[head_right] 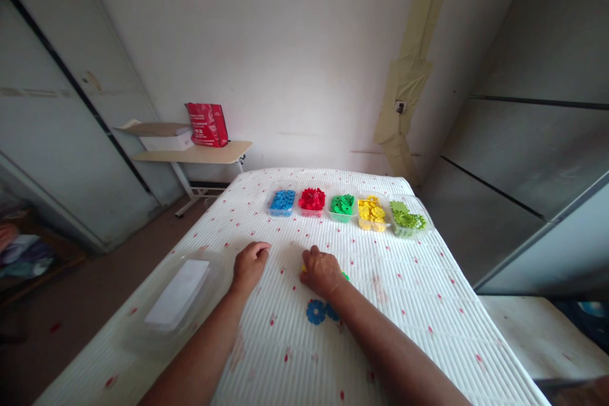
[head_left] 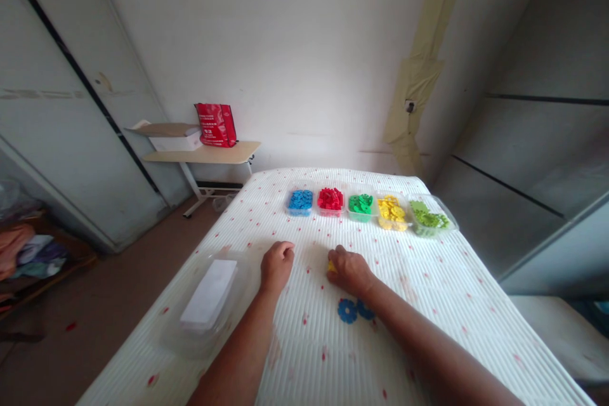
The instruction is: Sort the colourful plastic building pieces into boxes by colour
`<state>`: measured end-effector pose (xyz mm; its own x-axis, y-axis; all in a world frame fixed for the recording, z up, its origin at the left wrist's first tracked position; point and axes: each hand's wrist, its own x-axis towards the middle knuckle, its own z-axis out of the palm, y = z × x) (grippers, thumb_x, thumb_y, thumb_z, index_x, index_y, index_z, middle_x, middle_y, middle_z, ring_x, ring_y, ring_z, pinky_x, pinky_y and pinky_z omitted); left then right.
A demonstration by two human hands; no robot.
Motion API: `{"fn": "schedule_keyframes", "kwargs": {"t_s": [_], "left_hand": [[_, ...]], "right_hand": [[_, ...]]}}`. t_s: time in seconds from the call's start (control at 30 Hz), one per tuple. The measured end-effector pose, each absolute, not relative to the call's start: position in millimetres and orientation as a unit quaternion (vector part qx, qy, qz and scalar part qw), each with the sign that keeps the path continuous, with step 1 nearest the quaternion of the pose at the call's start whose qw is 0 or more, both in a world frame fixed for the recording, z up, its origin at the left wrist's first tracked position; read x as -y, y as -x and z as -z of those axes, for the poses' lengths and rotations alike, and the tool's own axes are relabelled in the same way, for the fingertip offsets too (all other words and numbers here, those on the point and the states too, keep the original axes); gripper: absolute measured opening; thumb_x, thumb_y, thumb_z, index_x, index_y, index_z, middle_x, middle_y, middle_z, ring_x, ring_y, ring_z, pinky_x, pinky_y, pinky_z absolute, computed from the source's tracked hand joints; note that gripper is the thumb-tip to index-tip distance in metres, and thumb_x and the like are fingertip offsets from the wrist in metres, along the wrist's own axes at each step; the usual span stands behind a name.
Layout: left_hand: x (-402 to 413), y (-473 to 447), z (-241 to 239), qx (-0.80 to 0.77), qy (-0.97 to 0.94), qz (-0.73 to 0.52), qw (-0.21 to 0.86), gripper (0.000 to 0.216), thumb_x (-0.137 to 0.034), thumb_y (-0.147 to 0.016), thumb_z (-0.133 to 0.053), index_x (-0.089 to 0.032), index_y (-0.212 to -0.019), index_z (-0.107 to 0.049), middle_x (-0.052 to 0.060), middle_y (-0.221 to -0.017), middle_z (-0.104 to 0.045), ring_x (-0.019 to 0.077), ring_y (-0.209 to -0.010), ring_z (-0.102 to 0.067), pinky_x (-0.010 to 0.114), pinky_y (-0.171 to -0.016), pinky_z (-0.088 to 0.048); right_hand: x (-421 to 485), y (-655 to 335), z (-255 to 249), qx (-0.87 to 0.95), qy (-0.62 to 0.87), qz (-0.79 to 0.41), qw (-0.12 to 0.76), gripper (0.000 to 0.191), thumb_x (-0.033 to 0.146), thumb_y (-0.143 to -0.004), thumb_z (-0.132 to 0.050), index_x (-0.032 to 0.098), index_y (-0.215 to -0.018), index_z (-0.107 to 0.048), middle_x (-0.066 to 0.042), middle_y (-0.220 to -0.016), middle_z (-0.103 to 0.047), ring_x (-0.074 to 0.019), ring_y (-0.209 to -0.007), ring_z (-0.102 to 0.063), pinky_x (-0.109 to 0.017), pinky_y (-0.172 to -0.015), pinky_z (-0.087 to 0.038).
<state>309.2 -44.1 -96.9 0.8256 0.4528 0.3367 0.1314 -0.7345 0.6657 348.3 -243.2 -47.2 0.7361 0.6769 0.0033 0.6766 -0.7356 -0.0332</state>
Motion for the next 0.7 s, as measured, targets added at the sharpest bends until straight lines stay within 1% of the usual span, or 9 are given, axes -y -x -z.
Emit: {"fn": "schedule_keyframes", "kwargs": {"t_s": [0.17, 0.27, 0.37, 0.43, 0.53, 0.6, 0.63, 0.7], "left_hand": [[44, -309, 97, -0.162, -0.9, -0.241, 0.326, 0.02, -0.014, -0.076, -0.048, -0.018, -0.083, -0.066, 0.003, -0.089, -0.068, 0.0148, -0.084, -0.062, 0.027, -0.082, -0.045], [45, -309, 96, -0.164, -0.902, -0.236, 0.323, 0.02, -0.014, -0.076, -0.048, -0.018, -0.083, -0.066, 0.003, -0.088, -0.068, 0.0149, -0.083, -0.062, 0.027, -0.082, -0.045], [46, -309, 95, -0.171, -0.903, -0.229, 0.32, 0.02, -0.014, -0.075, -0.048, -0.019, -0.083, -0.066, 0.004, -0.089, -0.068, 0.0154, -0.083, -0.062, 0.028, -0.081, -0.045], [47, -309, 94, -0.174, -0.904, -0.228, 0.318, 0.021, -0.015, -0.075, -0.048, -0.019, -0.083, -0.066, 0.004, -0.089, -0.068, 0.0156, -0.083, -0.062, 0.028, -0.08, -0.045], [46, -308, 94, -0.17, -0.904, -0.231, 0.317, 0.021, -0.014, -0.076, -0.047, -0.018, -0.082, -0.066, 0.004, -0.088, -0.068, 0.0153, -0.082, -0.062, 0.028, -0.079, -0.045], [46, -308, 94, -0.165, -0.905, -0.235, 0.315, 0.021, -0.014, -0.075, -0.047, -0.018, -0.082, -0.067, 0.004, -0.088, -0.068, 0.0149, -0.082, -0.061, 0.028, -0.079, -0.045], [46, -308, 94, -0.163, -0.905, -0.237, 0.314, 0.021, -0.014, -0.075, -0.047, -0.018, -0.082, -0.067, 0.004, -0.088, -0.068, 0.0148, -0.081, -0.061, 0.028, -0.08, -0.045], [46, -308, 94, -0.16, -0.905, -0.239, 0.314, 0.021, -0.013, -0.075, -0.047, -0.018, -0.082, -0.067, 0.004, -0.087, -0.068, 0.0148, -0.08, -0.061, 0.028, -0.079, -0.045]], "right_hand": [[268, -357, 42, 0.38, 0.923, 0.022, 0.046, 0.023, 0.027, -0.077, -0.052, 0.017, -0.095, -0.061, -0.006, -0.094, -0.06, -0.0154, -0.071, -0.062, -0.023, -0.056, -0.039], [298, -380, 24, 0.341, 0.933, 0.101, 0.059, 0.025, 0.028, -0.08, -0.048, 0.017, -0.099, -0.062, -0.007, -0.095, -0.06, -0.0151, -0.074, -0.06, -0.023, -0.057, -0.039], [328, -415, -3, 0.264, 0.94, 0.205, 0.062, 0.03, 0.031, -0.083, -0.044, 0.018, -0.103, -0.063, -0.008, -0.097, -0.06, -0.0171, -0.076, -0.059, -0.024, -0.058, -0.04], [341, -440, -19, 0.226, 0.942, 0.242, 0.054, 0.034, 0.032, -0.082, -0.044, 0.017, -0.107, -0.062, -0.01, -0.098, -0.06, -0.0192, -0.079, -0.058, -0.026, -0.06, -0.041], [350, -465, -29, 0.22, 0.943, 0.249, 0.026, 0.042, 0.031, -0.08, -0.049, 0.017, -0.119, -0.055, -0.013, -0.111, -0.059, -0.0267, -0.096, -0.054, -0.033, -0.068, -0.044], [350, -467, -25, 0.24, 0.938, 0.249, 0.029, 0.043, 0.031, -0.079, -0.051, 0.018, -0.12, -0.054, -0.013, -0.118, -0.057, -0.0291, -0.102, -0.052, -0.037, -0.072, -0.044], [349, -463, -20, 0.258, 0.933, 0.246, 0.048, 0.04, 0.031, -0.08, -0.05, 0.018, -0.118, -0.055, -0.013, -0.117, -0.058, -0.0279, -0.1, -0.053, -0.037, -0.073, -0.044], [346, -448, -8, 0.309, 0.918, 0.218, 0.117, 0.031, 0.029, -0.082, -0.047, 0.018, -0.108, -0.06, -0.011, -0.107, -0.063, -0.0218, -0.089, -0.058, -0.033, -0.073, -0.045]]}}
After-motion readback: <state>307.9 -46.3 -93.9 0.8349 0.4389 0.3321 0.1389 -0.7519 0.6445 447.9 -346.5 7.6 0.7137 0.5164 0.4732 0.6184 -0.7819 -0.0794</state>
